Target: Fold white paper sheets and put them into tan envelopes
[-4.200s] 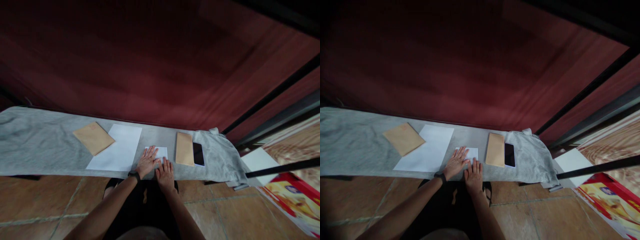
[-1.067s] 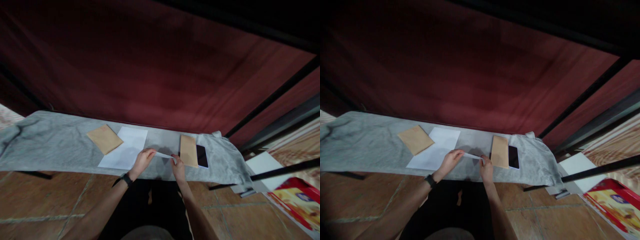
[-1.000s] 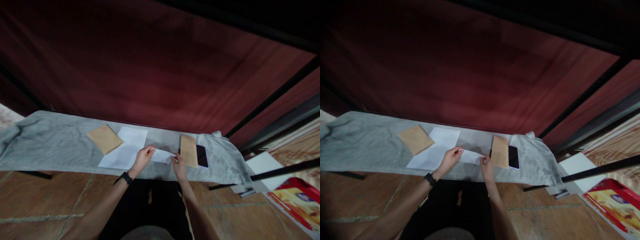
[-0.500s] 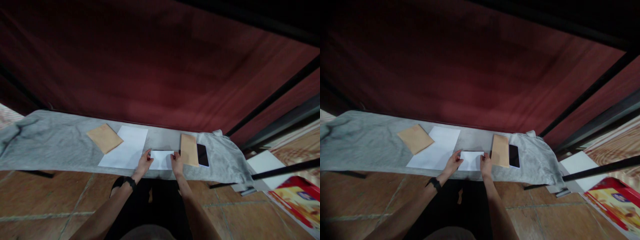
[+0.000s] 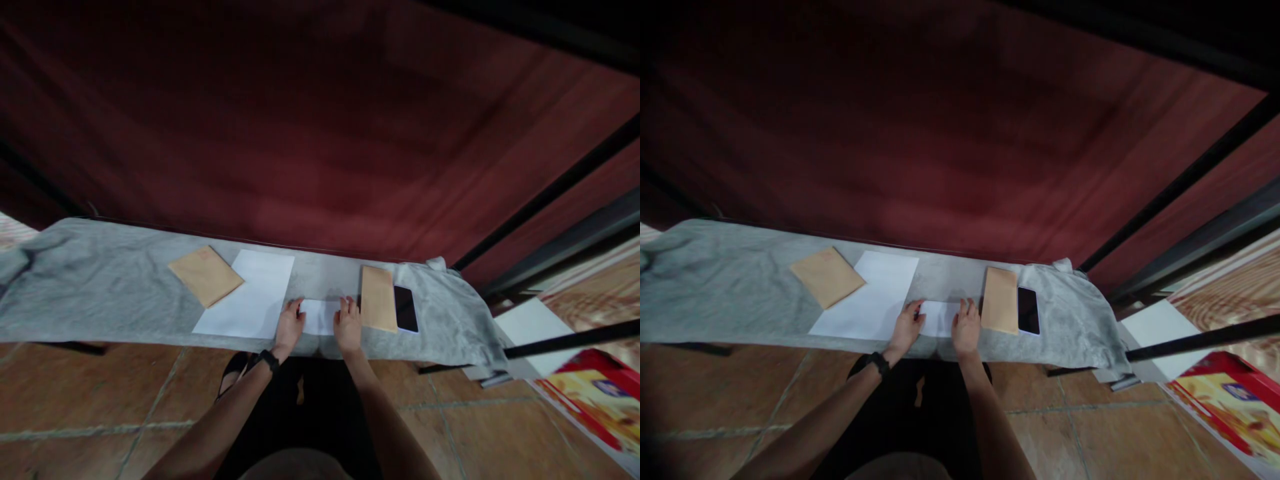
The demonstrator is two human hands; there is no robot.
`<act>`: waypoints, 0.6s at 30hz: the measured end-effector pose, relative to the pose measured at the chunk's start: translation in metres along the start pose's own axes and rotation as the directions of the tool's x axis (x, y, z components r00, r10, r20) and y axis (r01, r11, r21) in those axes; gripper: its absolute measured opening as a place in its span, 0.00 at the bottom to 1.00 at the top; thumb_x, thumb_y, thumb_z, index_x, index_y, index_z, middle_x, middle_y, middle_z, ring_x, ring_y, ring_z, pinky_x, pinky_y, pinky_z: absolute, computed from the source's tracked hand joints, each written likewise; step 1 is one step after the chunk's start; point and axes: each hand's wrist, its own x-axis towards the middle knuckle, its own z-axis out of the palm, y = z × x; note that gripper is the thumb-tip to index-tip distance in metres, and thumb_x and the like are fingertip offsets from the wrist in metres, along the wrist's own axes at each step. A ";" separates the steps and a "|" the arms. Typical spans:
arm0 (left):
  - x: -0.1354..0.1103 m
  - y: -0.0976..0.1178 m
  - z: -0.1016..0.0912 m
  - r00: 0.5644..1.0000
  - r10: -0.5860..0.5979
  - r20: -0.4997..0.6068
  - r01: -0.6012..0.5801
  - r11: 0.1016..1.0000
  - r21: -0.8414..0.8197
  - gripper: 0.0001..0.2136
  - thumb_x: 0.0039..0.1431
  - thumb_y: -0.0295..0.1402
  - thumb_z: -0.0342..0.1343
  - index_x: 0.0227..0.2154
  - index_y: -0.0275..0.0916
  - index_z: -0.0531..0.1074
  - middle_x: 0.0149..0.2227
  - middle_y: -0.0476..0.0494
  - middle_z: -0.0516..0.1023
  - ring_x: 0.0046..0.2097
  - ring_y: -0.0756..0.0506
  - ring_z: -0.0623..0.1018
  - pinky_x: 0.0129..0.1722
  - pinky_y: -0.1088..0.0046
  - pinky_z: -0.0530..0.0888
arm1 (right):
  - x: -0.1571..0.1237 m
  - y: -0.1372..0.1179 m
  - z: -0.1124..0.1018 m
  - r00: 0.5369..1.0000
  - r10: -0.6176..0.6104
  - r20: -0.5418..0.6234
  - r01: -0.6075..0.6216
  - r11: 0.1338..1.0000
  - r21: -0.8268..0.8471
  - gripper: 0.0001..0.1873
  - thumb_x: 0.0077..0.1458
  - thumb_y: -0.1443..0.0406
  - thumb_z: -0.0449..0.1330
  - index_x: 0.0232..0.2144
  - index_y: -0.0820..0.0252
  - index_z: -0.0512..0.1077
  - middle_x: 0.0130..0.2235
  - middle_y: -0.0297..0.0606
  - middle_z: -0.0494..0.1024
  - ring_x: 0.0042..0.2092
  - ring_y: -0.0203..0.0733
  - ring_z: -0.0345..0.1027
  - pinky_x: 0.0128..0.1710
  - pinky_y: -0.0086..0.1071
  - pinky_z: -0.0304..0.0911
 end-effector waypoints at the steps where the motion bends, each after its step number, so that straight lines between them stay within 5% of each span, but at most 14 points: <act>1: -0.001 0.001 0.000 1.000 0.019 0.003 -0.019 1.000 0.022 0.21 0.56 0.20 0.53 0.53 0.37 0.72 0.45 0.41 0.77 0.45 0.44 0.78 0.51 0.66 0.75 | -0.002 -0.003 0.002 0.999 -0.037 0.008 0.038 0.999 -0.038 0.25 0.61 0.72 0.49 0.60 0.64 0.66 0.60 0.54 0.69 0.58 0.51 0.66 0.57 0.46 0.63; 6: -0.011 0.009 -0.003 0.996 0.087 0.035 -0.091 0.986 0.137 0.18 0.61 0.22 0.48 0.51 0.37 0.73 0.51 0.37 0.75 0.48 0.42 0.78 0.53 0.63 0.73 | -0.018 -0.018 0.021 0.977 -0.172 0.128 0.180 0.982 -0.055 0.23 0.66 0.68 0.48 0.60 0.65 0.67 0.64 0.48 0.67 0.65 0.47 0.59 0.63 0.42 0.56; 10: -0.021 0.020 0.003 0.988 0.154 0.023 -0.155 0.956 0.250 0.18 0.66 0.28 0.45 0.54 0.37 0.73 0.59 0.34 0.71 0.61 0.36 0.69 0.62 0.53 0.65 | -0.029 -0.023 0.031 0.958 -0.195 0.211 0.222 0.969 -0.110 0.25 0.68 0.65 0.47 0.64 0.63 0.64 0.67 0.48 0.63 0.67 0.48 0.55 0.67 0.45 0.49; 14: -0.030 0.027 0.022 0.944 0.290 0.159 -0.330 0.860 0.388 0.24 0.71 0.39 0.40 0.63 0.33 0.64 0.66 0.34 0.64 0.68 0.38 0.61 0.66 0.53 0.59 | -0.033 -0.021 0.030 0.936 -0.218 0.278 0.269 0.949 -0.162 0.30 0.66 0.66 0.49 0.68 0.63 0.55 0.69 0.49 0.57 0.70 0.49 0.48 0.68 0.47 0.46; 18: -0.034 0.024 0.034 0.928 0.274 0.251 -0.360 0.834 0.419 0.29 0.71 0.44 0.35 0.67 0.30 0.56 0.68 0.33 0.60 0.70 0.39 0.58 0.68 0.56 0.57 | -0.033 -0.019 0.028 0.924 -0.242 0.297 0.305 0.934 -0.187 0.33 0.65 0.65 0.49 0.70 0.62 0.48 0.71 0.48 0.53 0.71 0.49 0.45 0.68 0.47 0.45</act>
